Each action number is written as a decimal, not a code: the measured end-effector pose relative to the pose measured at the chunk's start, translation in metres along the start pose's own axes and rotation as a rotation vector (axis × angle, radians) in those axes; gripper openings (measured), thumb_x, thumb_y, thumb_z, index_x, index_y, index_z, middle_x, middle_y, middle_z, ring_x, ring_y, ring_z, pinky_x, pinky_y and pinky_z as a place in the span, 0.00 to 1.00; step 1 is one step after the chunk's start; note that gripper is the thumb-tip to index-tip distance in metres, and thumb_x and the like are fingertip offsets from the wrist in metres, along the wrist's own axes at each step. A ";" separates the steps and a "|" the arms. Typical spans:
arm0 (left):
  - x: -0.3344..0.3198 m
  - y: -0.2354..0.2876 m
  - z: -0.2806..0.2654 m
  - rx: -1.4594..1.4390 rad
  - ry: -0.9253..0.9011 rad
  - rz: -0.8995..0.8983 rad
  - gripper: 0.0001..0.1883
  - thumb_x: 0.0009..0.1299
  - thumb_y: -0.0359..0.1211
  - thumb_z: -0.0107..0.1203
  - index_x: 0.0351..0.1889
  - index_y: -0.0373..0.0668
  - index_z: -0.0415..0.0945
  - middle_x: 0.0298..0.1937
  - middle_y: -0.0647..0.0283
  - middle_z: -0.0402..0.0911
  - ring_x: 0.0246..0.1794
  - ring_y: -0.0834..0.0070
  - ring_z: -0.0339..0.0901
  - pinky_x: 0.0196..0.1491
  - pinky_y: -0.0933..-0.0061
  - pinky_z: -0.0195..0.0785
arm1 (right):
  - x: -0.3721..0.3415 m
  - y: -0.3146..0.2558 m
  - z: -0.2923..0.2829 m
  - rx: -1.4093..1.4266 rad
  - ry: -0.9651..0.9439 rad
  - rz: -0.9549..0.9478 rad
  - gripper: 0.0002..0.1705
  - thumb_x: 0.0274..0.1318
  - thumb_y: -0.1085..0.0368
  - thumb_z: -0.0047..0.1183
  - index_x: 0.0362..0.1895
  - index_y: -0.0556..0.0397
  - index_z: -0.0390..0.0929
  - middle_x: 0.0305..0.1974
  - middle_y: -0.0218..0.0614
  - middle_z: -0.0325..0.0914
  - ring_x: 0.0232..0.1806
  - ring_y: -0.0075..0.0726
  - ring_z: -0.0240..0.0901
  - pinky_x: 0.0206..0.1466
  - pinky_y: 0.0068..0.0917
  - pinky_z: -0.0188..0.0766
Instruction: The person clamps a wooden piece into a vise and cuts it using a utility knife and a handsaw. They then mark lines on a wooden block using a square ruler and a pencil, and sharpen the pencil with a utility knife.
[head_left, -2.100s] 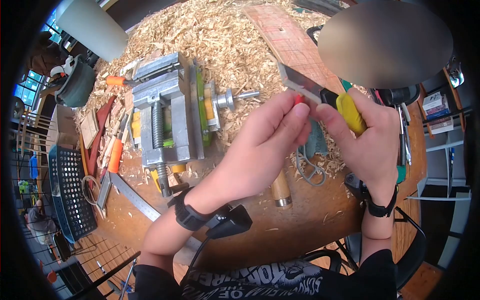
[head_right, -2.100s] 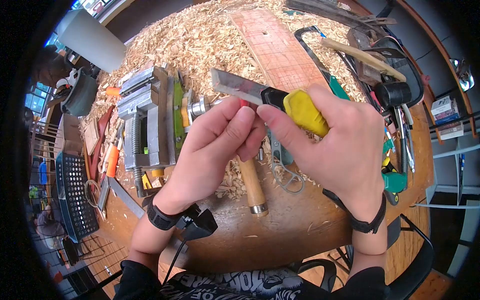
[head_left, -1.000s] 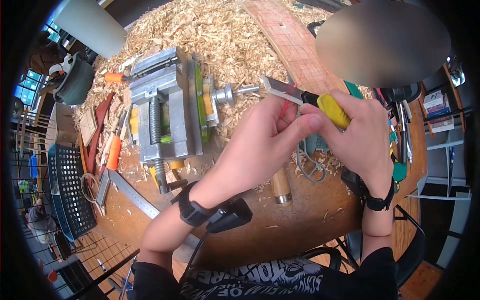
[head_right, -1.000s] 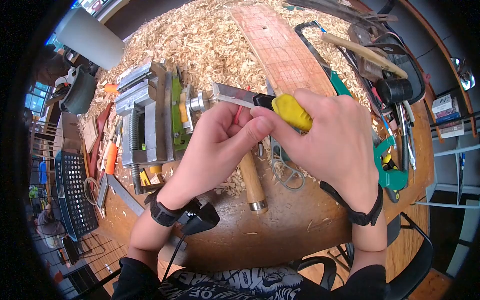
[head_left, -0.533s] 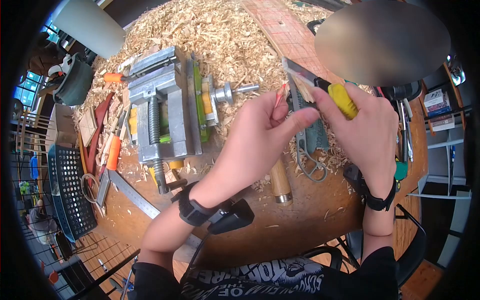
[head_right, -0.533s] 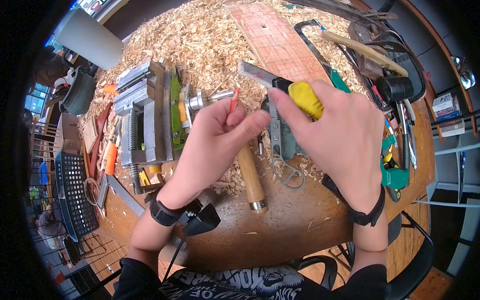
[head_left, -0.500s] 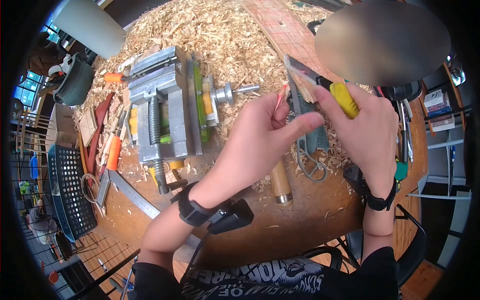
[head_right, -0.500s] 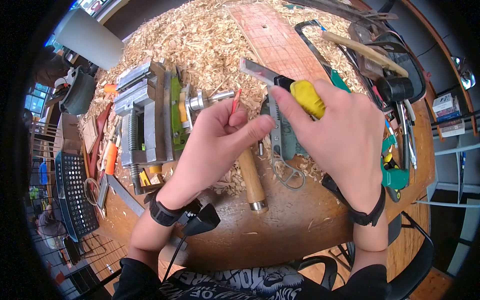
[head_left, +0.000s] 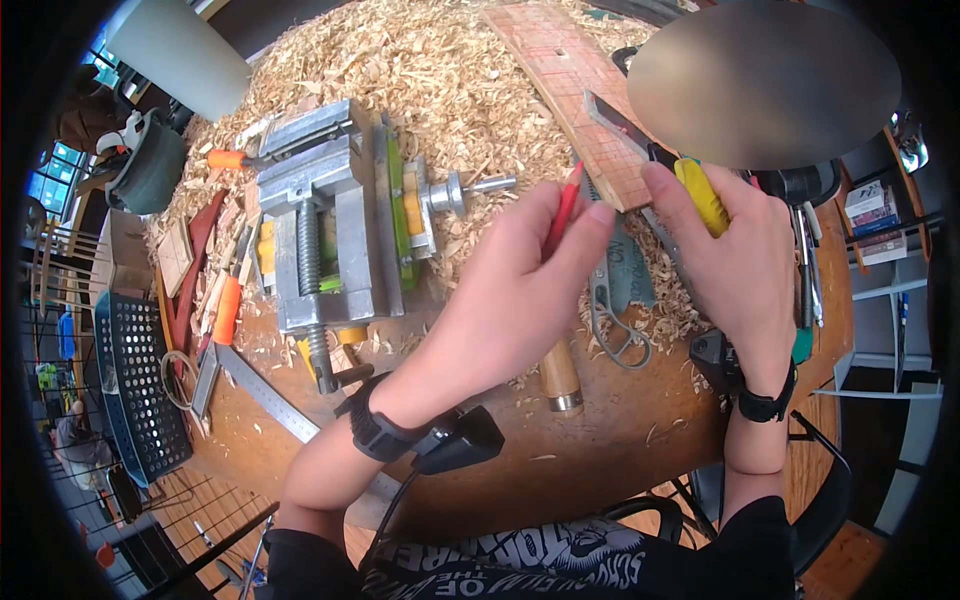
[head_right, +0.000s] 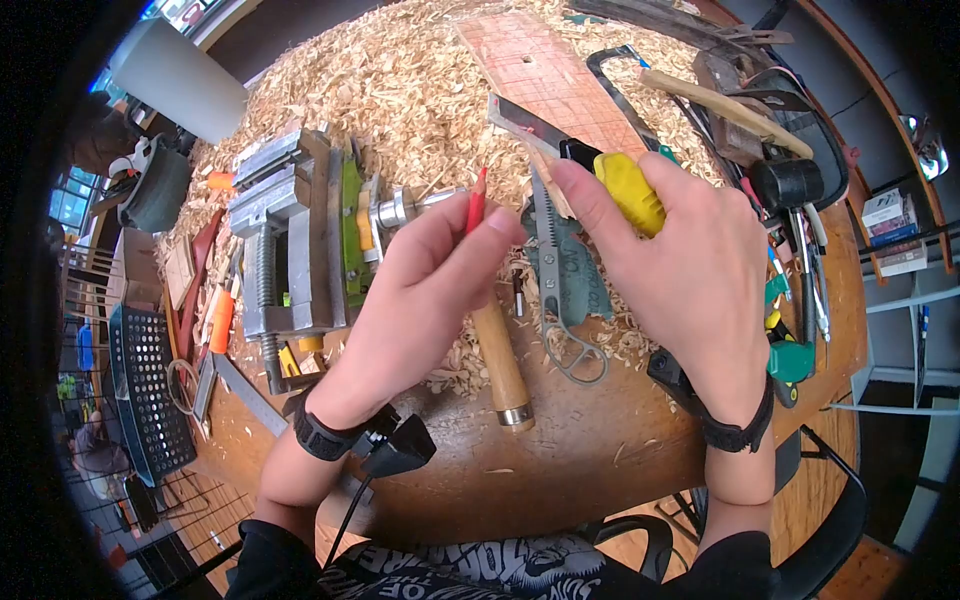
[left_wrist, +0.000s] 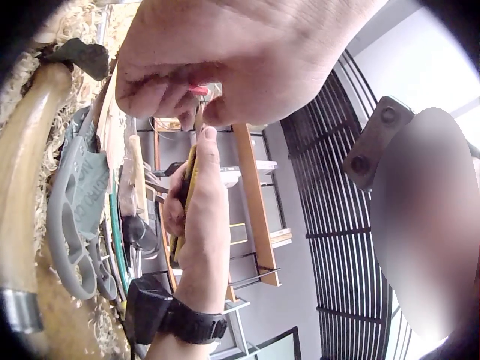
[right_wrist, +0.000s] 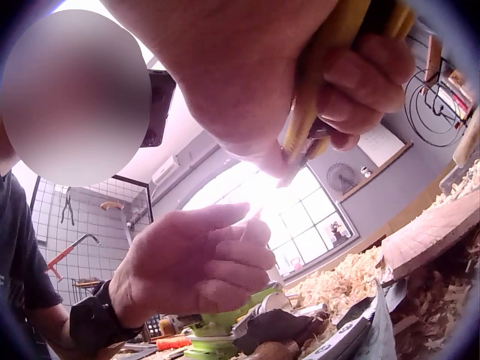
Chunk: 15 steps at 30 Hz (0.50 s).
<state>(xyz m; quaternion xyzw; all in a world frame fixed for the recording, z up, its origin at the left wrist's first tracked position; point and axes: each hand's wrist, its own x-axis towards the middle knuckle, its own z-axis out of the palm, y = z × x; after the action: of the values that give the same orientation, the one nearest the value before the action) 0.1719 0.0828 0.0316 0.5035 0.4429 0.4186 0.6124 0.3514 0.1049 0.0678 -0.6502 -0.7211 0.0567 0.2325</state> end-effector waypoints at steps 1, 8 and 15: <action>0.000 0.001 0.000 -0.106 -0.023 -0.040 0.16 0.81 0.42 0.47 0.46 0.38 0.76 0.27 0.78 0.66 0.27 0.90 0.58 0.32 0.85 0.53 | 0.000 0.000 -0.001 0.020 -0.002 0.007 0.30 0.58 0.39 0.59 0.27 0.56 0.80 0.17 0.48 0.74 0.21 0.56 0.74 0.25 0.41 0.67; 0.003 -0.001 -0.002 -0.093 -0.011 0.028 0.16 0.83 0.38 0.40 0.52 0.36 0.75 0.28 0.74 0.70 0.27 0.87 0.62 0.34 0.85 0.57 | 0.001 0.002 -0.003 0.041 -0.010 0.009 0.29 0.59 0.40 0.59 0.27 0.56 0.79 0.17 0.48 0.73 0.20 0.55 0.73 0.25 0.40 0.66; 0.007 -0.004 -0.009 -0.201 0.086 0.084 0.15 0.83 0.35 0.40 0.54 0.34 0.74 0.34 0.68 0.78 0.28 0.85 0.66 0.34 0.84 0.61 | 0.001 0.003 -0.002 0.067 -0.003 -0.014 0.30 0.59 0.39 0.59 0.26 0.56 0.79 0.16 0.47 0.72 0.19 0.55 0.71 0.24 0.39 0.65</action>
<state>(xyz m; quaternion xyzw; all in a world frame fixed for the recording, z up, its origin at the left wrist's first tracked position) 0.1652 0.0912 0.0259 0.4392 0.4031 0.5075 0.6221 0.3550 0.1059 0.0681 -0.6368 -0.7237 0.0803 0.2535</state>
